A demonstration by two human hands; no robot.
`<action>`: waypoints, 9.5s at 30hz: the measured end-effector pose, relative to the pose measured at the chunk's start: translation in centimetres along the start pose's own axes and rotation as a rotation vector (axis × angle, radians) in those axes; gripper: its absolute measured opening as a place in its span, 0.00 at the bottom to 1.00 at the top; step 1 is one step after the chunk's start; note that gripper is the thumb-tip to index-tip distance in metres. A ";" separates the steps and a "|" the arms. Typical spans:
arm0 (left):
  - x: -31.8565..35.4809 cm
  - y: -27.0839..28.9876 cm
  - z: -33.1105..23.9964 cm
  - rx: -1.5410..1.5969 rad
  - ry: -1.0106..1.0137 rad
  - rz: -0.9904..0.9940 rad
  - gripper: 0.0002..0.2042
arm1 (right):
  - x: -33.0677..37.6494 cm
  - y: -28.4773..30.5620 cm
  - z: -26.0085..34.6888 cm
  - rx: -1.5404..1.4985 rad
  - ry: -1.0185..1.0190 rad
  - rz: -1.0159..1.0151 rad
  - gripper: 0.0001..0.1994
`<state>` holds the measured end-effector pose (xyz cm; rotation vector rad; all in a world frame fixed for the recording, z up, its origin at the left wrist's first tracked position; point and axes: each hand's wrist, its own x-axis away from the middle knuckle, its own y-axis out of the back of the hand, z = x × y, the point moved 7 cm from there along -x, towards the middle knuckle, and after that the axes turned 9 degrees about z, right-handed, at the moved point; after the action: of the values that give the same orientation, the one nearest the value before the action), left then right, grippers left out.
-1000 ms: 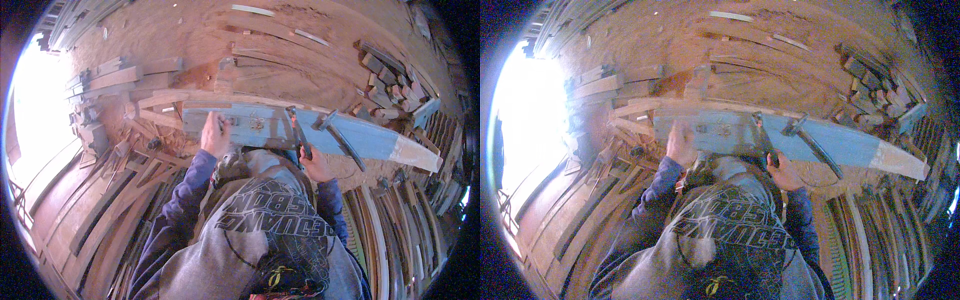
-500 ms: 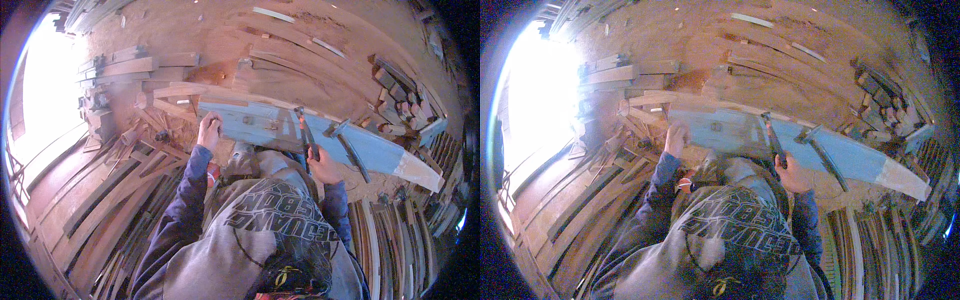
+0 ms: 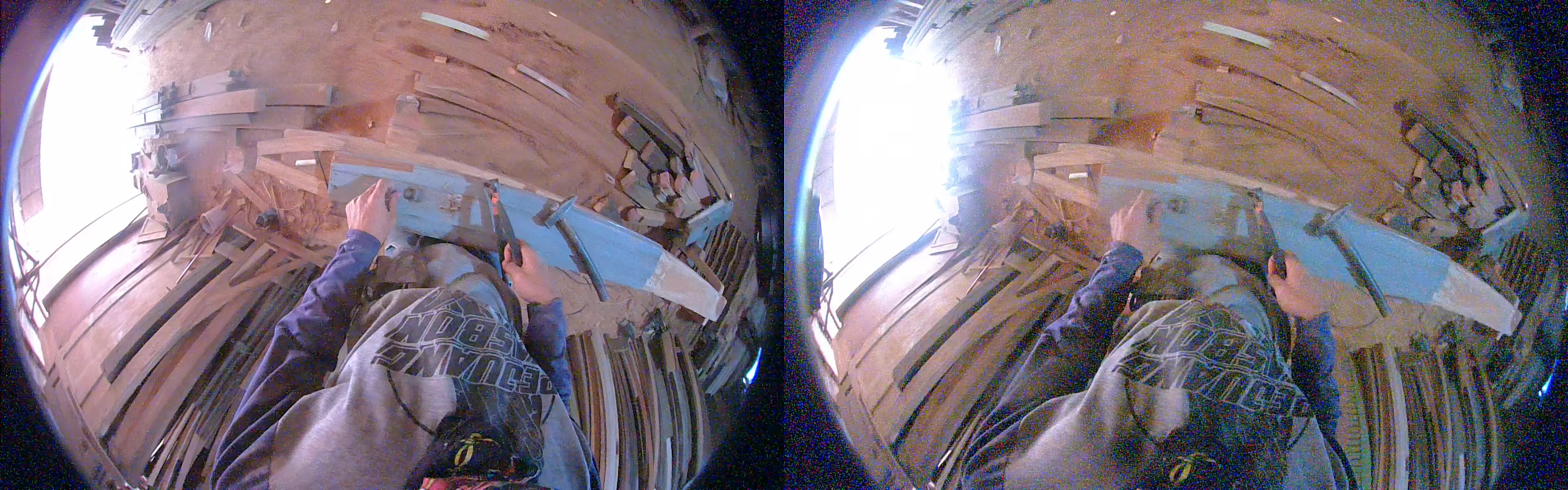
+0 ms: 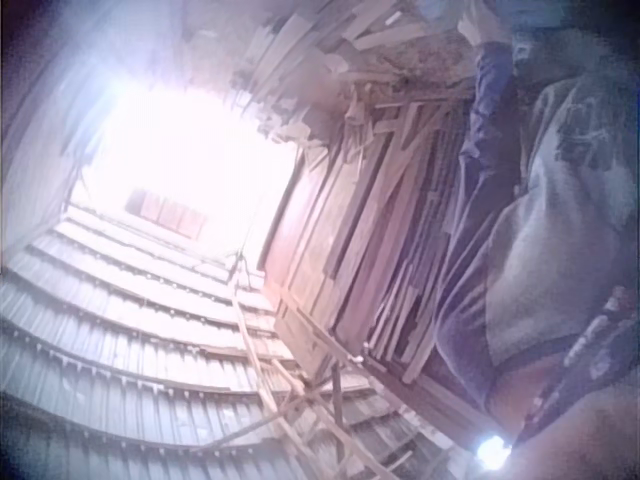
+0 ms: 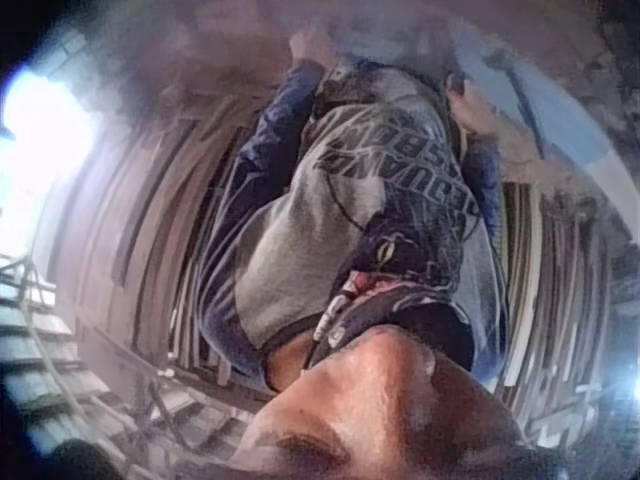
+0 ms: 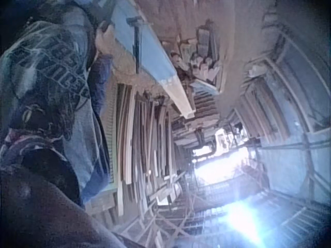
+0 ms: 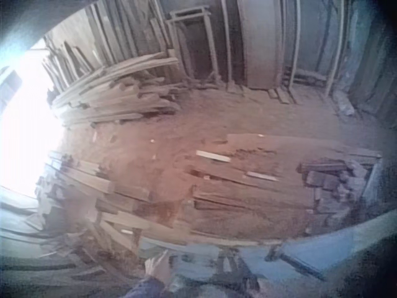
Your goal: The person uses a hammer and pliers to remove nails from a light blue wooden plank. They repeatedly pry and pull nails from the plank, occasionally adjusting their grip and the plank's position.
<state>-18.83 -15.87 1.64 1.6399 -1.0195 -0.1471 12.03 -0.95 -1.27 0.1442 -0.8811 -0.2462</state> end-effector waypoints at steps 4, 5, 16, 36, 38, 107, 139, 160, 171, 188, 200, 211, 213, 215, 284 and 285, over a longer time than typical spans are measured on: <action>0.2 -0.3 0.0 -0.083 -0.093 -0.102 0.09 | 0.4 0.1 1.3 0.001 0.089 -0.026 0.12; 0.3 -0.1 0.2 -0.078 -0.107 -0.133 0.08 | 0.6 0.2 1.4 -0.009 0.081 -0.030 0.12; -1.0 1.0 2.9 -0.106 -0.342 -0.231 0.07 | 0.6 0.3 1.2 0.024 0.119 -0.071 0.12; -2.4 -0.8 3.2 -0.088 -0.169 0.024 0.06 | 0.6 0.5 -0.1 -0.011 0.075 -0.034 0.11; -1.8 -0.5 4.3 1.037 0.014 0.029 0.05 | 1.0 1.0 -0.2 0.024 0.017 -0.075 0.10; 29.7 -71.3 21.5 2.467 1.739 -2.252 0.15 | -9.5 -7.6 15.8 0.989 -0.334 0.552 0.16; 23.7 -38.4 29.0 1.777 0.406 -0.190 0.23 | 3.5 -22.7 14.6 0.668 0.431 0.141 0.13; 3.6 1.5 11.3 0.534 0.306 -0.317 0.30 | 2.9 10.8 -8.9 0.918 -0.226 -0.724 0.26; 1.0 -0.7 12.3 0.282 0.447 -0.200 0.42 | 4.1 7.4 -2.2 0.539 0.094 -0.189 0.22; 2.0 0.1 13.4 0.254 0.397 -0.284 0.41 | -1.5 2.9 8.5 0.604 -0.013 0.076 0.20; 2.2 -0.3 10.7 0.251 0.409 -0.220 0.43 | 0.1 4.8 6.7 0.543 0.151 -0.064 0.21; 3.3 -0.4 13.1 0.408 0.367 -0.317 0.40 | -0.4 1.9 6.0 0.505 0.048 -0.261 0.25; 3.6 0.2 15.5 0.412 0.439 -0.382 0.35 | 1.0 1.3 4.7 0.503 -0.054 -0.350 0.25; 3.2 0.8 18.0 0.389 0.520 -0.366 0.30 | 1.6 -1.1 5.6 0.386 0.191 -0.386 0.24; -4.6 0.1 14.3 0.347 -0.051 -0.554 0.09 | 3.5 -14.6 13.3 0.212 0.418 -1.197 0.20; -4.6 0.2 14.4 0.349 -0.041 -0.543 0.09 | 3.2 -14.7 12.7 0.053 0.428 -1.156 0.21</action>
<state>-30.08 -23.38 -5.06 2.2168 -0.6279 -0.3816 1.85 -16.27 5.79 0.7281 -0.2896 -1.2181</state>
